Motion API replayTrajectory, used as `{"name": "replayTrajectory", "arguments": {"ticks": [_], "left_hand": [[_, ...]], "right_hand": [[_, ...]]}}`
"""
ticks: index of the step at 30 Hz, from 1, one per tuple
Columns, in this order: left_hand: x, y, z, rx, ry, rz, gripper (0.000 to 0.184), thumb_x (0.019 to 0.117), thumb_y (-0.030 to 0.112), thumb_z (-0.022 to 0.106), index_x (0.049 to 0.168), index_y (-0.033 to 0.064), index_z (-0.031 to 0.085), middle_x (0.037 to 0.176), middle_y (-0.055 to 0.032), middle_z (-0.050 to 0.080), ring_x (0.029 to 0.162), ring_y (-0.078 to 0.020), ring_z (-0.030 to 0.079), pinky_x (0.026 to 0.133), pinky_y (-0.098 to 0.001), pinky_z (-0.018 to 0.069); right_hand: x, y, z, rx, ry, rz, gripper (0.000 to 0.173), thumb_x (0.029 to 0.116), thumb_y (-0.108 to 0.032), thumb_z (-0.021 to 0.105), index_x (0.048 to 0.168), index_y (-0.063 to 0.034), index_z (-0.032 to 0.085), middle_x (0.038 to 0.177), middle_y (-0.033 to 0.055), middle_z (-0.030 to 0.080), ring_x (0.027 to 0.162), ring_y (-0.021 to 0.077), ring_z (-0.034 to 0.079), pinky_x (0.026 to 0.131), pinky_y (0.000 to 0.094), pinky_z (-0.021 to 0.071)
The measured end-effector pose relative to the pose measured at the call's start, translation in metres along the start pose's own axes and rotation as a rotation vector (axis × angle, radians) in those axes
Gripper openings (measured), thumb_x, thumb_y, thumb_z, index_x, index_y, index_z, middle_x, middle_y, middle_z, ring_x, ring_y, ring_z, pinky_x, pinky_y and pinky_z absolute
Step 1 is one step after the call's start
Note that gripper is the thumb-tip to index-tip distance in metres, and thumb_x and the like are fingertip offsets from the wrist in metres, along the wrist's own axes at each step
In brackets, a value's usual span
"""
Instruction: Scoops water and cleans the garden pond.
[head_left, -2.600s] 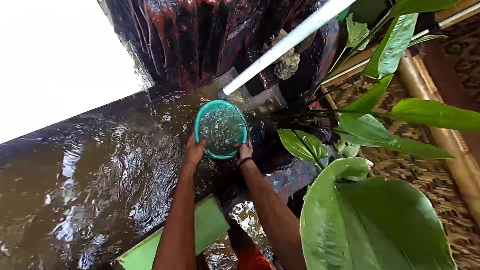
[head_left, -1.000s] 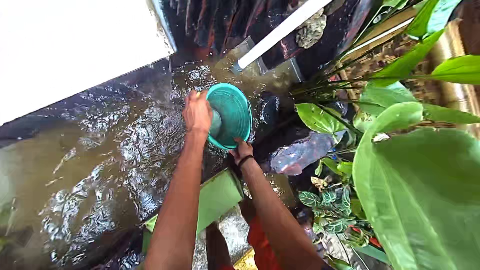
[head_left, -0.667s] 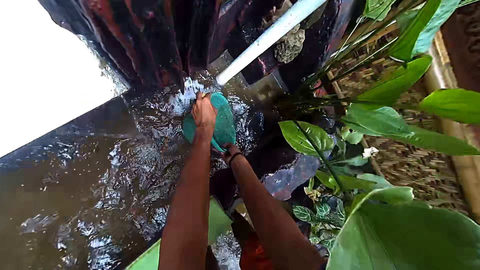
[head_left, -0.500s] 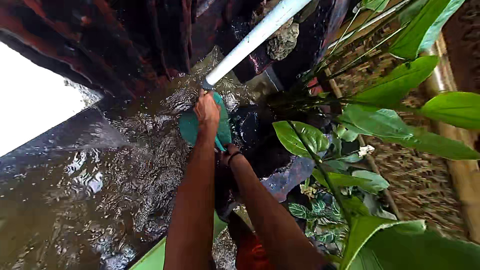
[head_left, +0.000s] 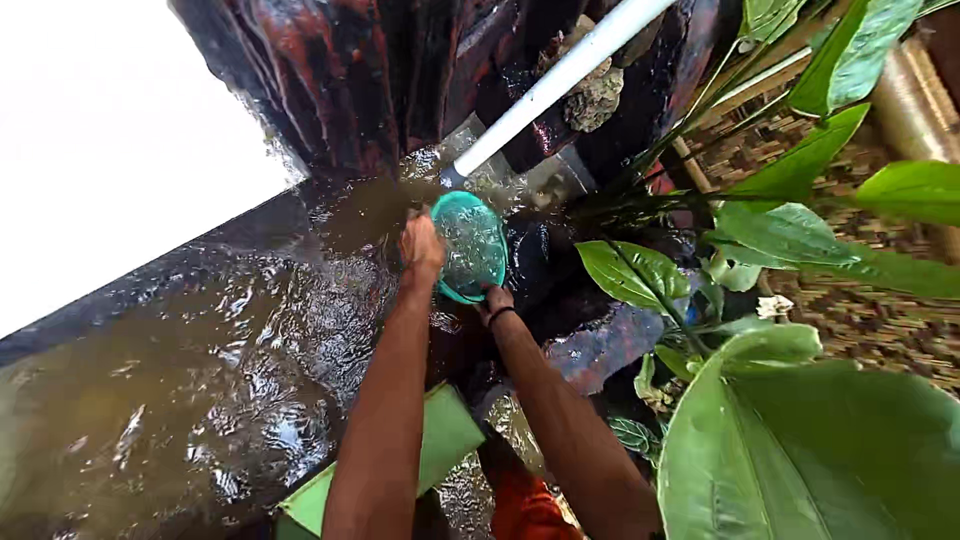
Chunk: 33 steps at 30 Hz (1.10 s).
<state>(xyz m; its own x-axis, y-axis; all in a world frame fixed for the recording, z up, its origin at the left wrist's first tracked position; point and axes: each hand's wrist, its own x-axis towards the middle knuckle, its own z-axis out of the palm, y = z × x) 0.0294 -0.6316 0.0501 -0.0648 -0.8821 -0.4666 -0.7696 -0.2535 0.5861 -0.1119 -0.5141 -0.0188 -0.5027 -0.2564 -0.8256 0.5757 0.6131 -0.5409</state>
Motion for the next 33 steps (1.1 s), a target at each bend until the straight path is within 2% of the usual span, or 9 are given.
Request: {"name": "replayTrajectory", "arguments": {"ticks": [4, 7, 11, 15, 19, 21, 26, 30, 33], "left_hand": [[-0.078, -0.105, -0.025, -0.108, 0.105, 0.023, 0.047, 0.0969, 0.025, 0.067, 0.137, 0.0056, 0.055, 0.121, -0.0255, 0.066, 0.107, -0.0455, 0.066, 0.088, -0.0691, 0.0517], [-0.152, -0.158, -0.034, -0.281, 0.075, 0.023, 0.040, 0.0999, 0.036, 0.064, 0.127, 0.0060, 0.061, 0.100, -0.0189, 0.070, 0.089, -0.0327, 0.072, 0.082, -0.0573, 0.0583], [-0.242, -0.208, -0.047, -0.539, -0.120, 0.032, 0.035, 0.0970, 0.033, 0.071, 0.114, 0.0032, 0.064, 0.096, -0.0104, 0.070, 0.083, -0.0206, 0.073, 0.075, -0.0435, 0.0649], [-0.325, -0.250, -0.018, -0.549, -0.072, 0.043, 0.036, 0.0888, 0.031, 0.080, 0.112, 0.0055, 0.072, 0.097, -0.0050, 0.075, 0.087, -0.0141, 0.073, 0.084, -0.0396, 0.0628], [-0.382, -0.272, 0.032, -0.422, 0.134, 0.020, 0.033, 0.0876, 0.031, 0.080, 0.103, 0.0018, 0.077, 0.097, -0.0138, 0.076, 0.092, -0.0254, 0.074, 0.088, -0.0526, 0.0589], [-0.399, -0.278, 0.053, -0.379, 0.255, 0.056, 0.028, 0.0874, 0.024, 0.079, 0.100, -0.0006, 0.077, 0.097, -0.0150, 0.077, 0.090, -0.0275, 0.075, 0.085, -0.0527, 0.0599], [-0.420, -0.286, 0.084, -0.342, 0.505, 0.108, 0.023, 0.0828, 0.010, 0.066, 0.096, -0.0060, 0.077, 0.100, -0.0196, 0.077, 0.089, -0.0304, 0.076, 0.082, -0.0493, 0.0606], [-0.414, -0.288, 0.089, -0.404, 0.576, 0.048, 0.021, 0.0882, 0.004, 0.059, 0.095, -0.0022, 0.077, 0.103, -0.0164, 0.077, 0.093, -0.0282, 0.076, 0.083, -0.0482, 0.0611], [-0.405, -0.291, 0.092, -0.429, 0.566, 0.074, 0.024, 0.0876, -0.001, 0.058, 0.100, 0.0001, 0.078, 0.109, -0.0136, 0.077, 0.099, -0.0262, 0.075, 0.087, -0.0464, 0.0613]], "right_hand": [[-0.037, 0.011, -0.023, -0.225, -0.125, -0.411, 0.049, 0.0949, -0.004, 0.070, 0.141, -0.0006, 0.053, 0.116, 0.0250, 0.067, 0.093, 0.0331, 0.072, 0.074, 0.0488, 0.0633], [-0.063, 0.020, -0.052, -0.454, -0.253, -0.672, 0.040, 0.0910, -0.007, 0.074, 0.128, 0.0009, 0.062, 0.109, 0.0167, 0.073, 0.098, 0.0225, 0.073, 0.087, 0.0422, 0.0623], [-0.094, 0.034, -0.083, -0.683, -0.435, -0.844, 0.036, 0.0922, -0.016, 0.074, 0.123, -0.0002, 0.065, 0.106, 0.0102, 0.076, 0.098, 0.0156, 0.074, 0.093, 0.0384, 0.0618], [-0.108, 0.066, -0.107, -0.811, -0.534, -0.994, 0.033, 0.0926, -0.026, 0.077, 0.114, -0.0017, 0.072, 0.098, 0.0073, 0.078, 0.091, 0.0128, 0.075, 0.089, 0.0376, 0.0632], [-0.121, 0.090, -0.134, -0.897, -0.626, -1.368, 0.027, 0.0937, -0.026, 0.071, 0.101, -0.0009, 0.078, 0.101, 0.0109, 0.078, 0.096, 0.0155, 0.075, 0.090, 0.0368, 0.0610], [-0.131, 0.096, -0.145, -0.867, -0.731, -1.494, 0.023, 0.0960, -0.019, 0.066, 0.099, 0.0017, 0.076, 0.114, 0.0149, 0.077, 0.108, 0.0208, 0.074, 0.098, 0.0375, 0.0595], [-0.151, 0.105, -0.163, -0.850, -0.800, -1.739, 0.031, 0.1051, -0.016, 0.053, 0.081, -0.0001, 0.065, 0.120, 0.0174, 0.074, 0.113, 0.0246, 0.073, 0.098, 0.0367, 0.0598], [-0.163, 0.105, -0.175, -0.929, -0.927, -1.765, 0.023, 0.1076, -0.014, 0.047, 0.092, -0.0043, 0.061, 0.135, 0.0166, 0.066, 0.129, 0.0239, 0.064, 0.108, 0.0376, 0.0538], [-0.176, 0.106, -0.186, -0.892, -0.997, -1.451, 0.022, 0.1052, -0.023, 0.053, 0.122, -0.0126, 0.063, 0.150, 0.0030, 0.056, 0.139, 0.0155, 0.053, 0.115, 0.0349, 0.0466]]}}
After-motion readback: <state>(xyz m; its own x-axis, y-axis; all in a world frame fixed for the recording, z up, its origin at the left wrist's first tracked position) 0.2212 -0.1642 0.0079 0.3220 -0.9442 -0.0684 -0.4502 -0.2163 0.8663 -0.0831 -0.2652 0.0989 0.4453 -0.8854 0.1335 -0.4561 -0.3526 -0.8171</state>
